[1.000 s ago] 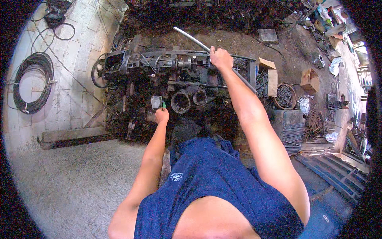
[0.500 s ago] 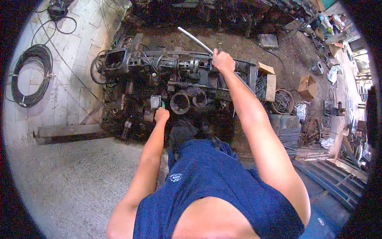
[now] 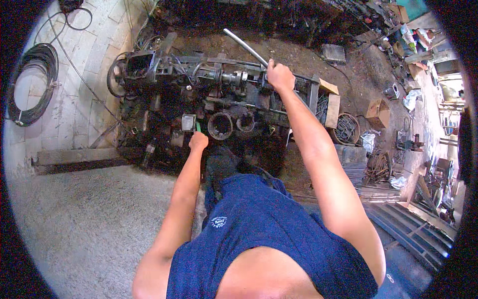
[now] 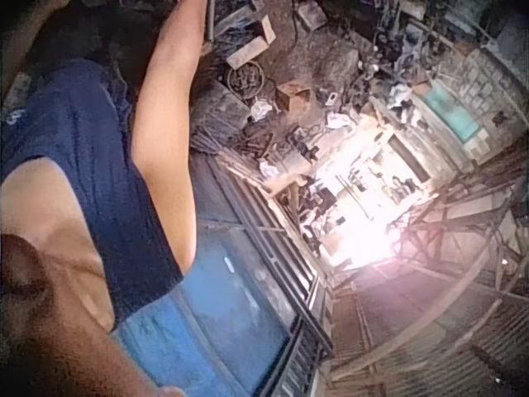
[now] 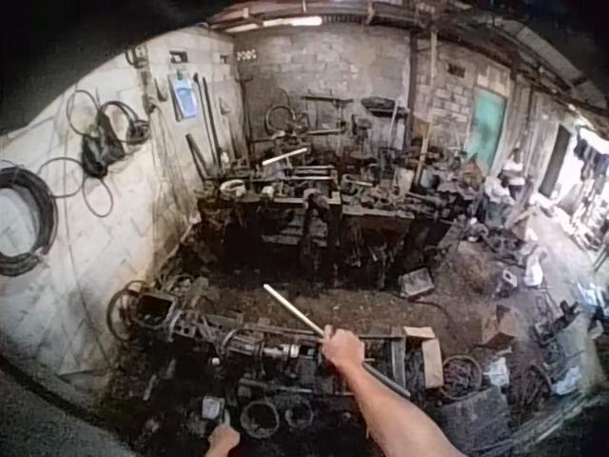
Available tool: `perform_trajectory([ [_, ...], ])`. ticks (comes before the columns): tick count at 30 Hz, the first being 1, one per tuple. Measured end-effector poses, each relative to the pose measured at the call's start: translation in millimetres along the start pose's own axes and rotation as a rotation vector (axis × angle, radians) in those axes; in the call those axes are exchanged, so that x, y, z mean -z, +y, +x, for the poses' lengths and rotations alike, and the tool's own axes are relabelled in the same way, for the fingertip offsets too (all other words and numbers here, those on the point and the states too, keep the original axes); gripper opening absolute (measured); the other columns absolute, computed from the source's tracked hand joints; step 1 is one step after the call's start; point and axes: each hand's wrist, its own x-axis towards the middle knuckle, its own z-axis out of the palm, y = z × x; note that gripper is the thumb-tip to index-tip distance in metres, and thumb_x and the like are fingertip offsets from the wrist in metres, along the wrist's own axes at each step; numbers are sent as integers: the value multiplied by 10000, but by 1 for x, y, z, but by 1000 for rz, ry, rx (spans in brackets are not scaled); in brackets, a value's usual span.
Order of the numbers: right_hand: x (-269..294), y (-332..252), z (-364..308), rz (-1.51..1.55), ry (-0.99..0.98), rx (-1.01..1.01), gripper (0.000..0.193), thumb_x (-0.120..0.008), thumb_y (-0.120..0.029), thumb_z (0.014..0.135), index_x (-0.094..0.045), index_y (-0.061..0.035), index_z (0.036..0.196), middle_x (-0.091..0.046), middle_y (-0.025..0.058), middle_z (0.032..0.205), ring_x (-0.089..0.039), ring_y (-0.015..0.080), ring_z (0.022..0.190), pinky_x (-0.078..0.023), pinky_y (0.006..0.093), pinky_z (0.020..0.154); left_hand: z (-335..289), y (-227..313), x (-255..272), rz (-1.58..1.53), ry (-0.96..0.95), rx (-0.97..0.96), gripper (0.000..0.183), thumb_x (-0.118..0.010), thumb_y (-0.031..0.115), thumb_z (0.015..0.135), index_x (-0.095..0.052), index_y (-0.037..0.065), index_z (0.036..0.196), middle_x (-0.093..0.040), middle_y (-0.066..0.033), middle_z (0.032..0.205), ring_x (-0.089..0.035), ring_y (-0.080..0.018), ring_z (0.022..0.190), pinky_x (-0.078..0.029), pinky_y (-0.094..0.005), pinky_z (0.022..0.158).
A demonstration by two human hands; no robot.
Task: The person bends a metal rod using a bending machine, removes the finished rod, and inserts another metal rod into the machine to bend it.
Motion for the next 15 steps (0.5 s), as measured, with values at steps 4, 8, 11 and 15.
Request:
perform_trajectory([
  [4,3,-7,-5,-5,9,-12,631,-321,-487,947,-702,16,932,-676,252,956,-654,405,929,-494,504,856,6,-2,-2,-14,-52,14,535,-477,240,884,-413,-94,1298,-586,-248,1227,-577,-386,1139,-458,-477,951],
  [8,4,-10,-3,-7,-28,-5,619,-324,-475,948,-697,18,946,-672,257,963,-650,415,927,-490,507,856,17,-13,-14,-1,-89,56,556,-478,246,884,-384,-111,1299,-592,-252,1215,-591,-380,1120,-462,-466,948],
  [11,-1,-2,0,-26,15,1,612,-319,-463,950,-696,18,938,-671,260,956,-649,416,921,-483,508,867,19,-13,-25,2,-112,43,518,-490,248,882,-389,-89,1262,-601,-261,1186,-598,-385,1105,-471,-474,929],
  [15,-2,-3,2,-40,15,-15,597,-321,-447,945,-697,15,924,-670,261,953,-651,412,917,-475,507,879,30,-22,-43,15,-88,56,445,-513,247,875,-435,-67,1181,-612,-266,1141,-610,-399,1067,-473,-488,916],
])
